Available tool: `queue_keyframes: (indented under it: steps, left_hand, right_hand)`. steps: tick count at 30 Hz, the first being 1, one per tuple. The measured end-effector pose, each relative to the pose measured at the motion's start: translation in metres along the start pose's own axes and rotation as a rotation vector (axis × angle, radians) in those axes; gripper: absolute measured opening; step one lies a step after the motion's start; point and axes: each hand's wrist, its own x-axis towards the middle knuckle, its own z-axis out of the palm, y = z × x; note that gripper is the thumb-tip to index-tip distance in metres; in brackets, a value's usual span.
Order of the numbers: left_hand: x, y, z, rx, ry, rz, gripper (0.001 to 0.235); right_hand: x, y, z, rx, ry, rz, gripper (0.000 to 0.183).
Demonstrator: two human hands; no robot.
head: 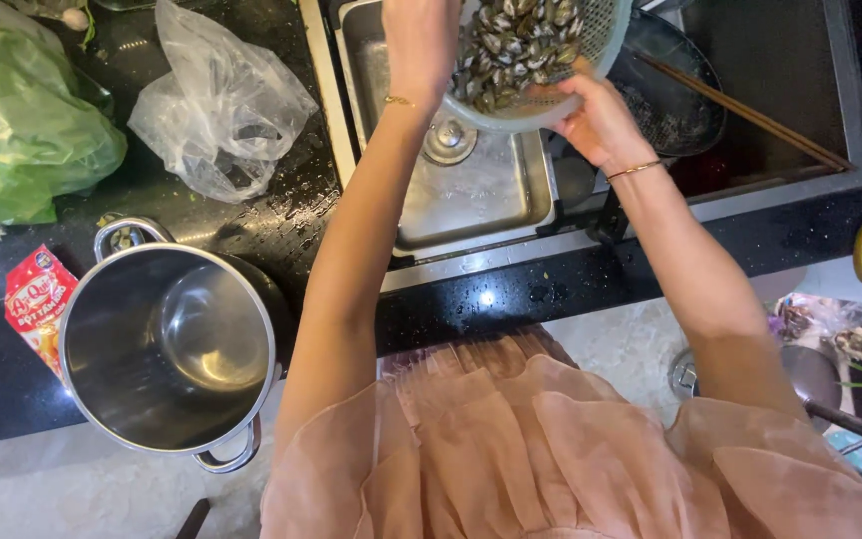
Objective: The person is washing small clams or mussels in a colander under running water and transferring them to a pot.
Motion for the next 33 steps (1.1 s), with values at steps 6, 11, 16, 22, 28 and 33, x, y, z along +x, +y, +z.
queue_keyframes:
  steps: [6,11,16,22,28,33]
  left_hand:
    - [-0.003,-0.037,0.077,-0.123,-0.160,-0.213,0.022]
    - [0.010,-0.012,0.042,-0.145,-0.066,-0.132,0.024]
    - [0.008,0.038,-0.048,-0.217,-0.008,-0.097,0.015]
    - [-0.055,0.057,-0.062,-0.304,0.318,-0.429,0.063]
    - [-0.115,0.063,-0.028,-1.221,0.054,-1.206,0.097]
    - [-0.148,0.027,0.007,-1.692,0.112,-1.197,0.065]
  right_hand:
    - [-0.015,0.000,0.032,0.079,0.027,0.007,0.039]
    - [-0.013,0.008,0.028,0.132,0.016,0.012,0.042]
    - [-0.017,0.008,0.038,0.073,0.025,0.011,0.045]
    - [-0.009,0.033,0.028,0.071,0.084,0.093,0.037]
    - [-0.012,0.054,0.021,0.157,0.052,0.137,0.033]
    - [-0.031,0.028,0.046,0.007,0.020,0.137,0.036]
